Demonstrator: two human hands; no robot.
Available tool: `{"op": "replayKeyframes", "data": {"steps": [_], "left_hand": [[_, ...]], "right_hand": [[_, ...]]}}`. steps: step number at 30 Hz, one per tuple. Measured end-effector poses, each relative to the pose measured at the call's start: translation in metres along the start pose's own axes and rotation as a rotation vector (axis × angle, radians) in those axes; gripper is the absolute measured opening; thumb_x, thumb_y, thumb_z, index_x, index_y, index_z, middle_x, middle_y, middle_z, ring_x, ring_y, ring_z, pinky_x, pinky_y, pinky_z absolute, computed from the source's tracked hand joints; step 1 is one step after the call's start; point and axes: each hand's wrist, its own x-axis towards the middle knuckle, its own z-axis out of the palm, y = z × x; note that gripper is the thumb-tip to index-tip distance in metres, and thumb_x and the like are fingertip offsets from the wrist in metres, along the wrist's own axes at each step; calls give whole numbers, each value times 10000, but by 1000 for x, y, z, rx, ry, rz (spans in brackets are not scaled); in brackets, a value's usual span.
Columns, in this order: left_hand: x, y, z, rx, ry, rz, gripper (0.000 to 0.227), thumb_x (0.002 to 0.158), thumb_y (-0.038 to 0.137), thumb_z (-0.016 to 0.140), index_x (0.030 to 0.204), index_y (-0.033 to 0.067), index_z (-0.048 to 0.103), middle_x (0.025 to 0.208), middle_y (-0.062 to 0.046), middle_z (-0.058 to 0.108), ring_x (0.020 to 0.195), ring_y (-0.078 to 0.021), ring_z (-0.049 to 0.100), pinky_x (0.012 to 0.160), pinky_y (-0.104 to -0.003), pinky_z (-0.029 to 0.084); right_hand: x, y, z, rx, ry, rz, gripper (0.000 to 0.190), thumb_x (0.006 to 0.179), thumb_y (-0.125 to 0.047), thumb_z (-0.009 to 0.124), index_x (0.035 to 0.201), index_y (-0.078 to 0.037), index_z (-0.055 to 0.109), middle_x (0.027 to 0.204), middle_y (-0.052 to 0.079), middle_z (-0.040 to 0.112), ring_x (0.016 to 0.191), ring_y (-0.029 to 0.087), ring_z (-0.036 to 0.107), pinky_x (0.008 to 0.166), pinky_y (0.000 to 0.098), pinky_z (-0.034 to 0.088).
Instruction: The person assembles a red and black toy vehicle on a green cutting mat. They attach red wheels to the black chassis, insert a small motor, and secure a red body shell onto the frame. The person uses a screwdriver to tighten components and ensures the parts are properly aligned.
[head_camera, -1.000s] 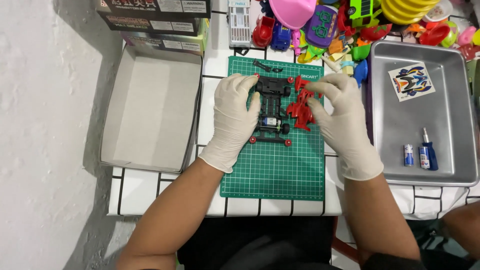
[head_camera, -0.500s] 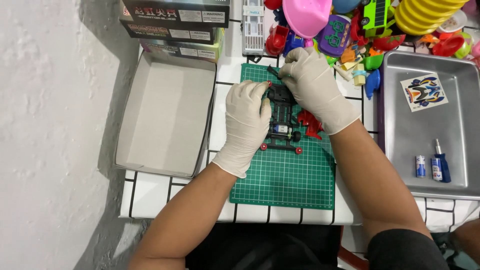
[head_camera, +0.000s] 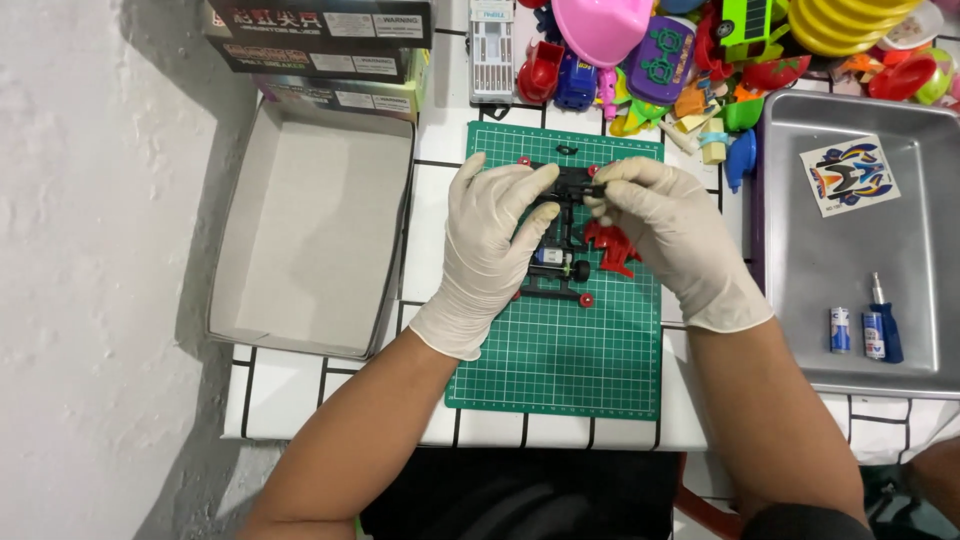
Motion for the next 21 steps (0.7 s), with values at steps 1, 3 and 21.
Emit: {"op": "replayKeyframes", "data": {"steps": [1,3,21], "left_hand": [[0,-1,2,-1,-3,1,341,988,211,728,1316,141,669,1082,24,683,1133,-159,647,1243,-439,250],[0,-2,4,-60,34,4,315,945,200,770,1248,130,722,1033,17,714,1068,-158,679,1233,-432,282],[3,-2,-5,51,-208,-83,293,929,129,790,1203,195,712,1147,33,677,1214,-187,566,1202,-476,261]], "right_hand": [[-1,4,-2,2,2,0,76,994,-26,624,1037,-41,685,1014,115,748,877,180,738,726,243,576],[-1,12,-6,78,-26,37,98,1005,-8,593,1026,-23,688,964,140,738,855,205,741,721,268,580],[-14,-7,14,-964,21,-520,158,943,-11,804,1096,-10,760,1073,165,682,1085,366,676,953,456,535]]}}
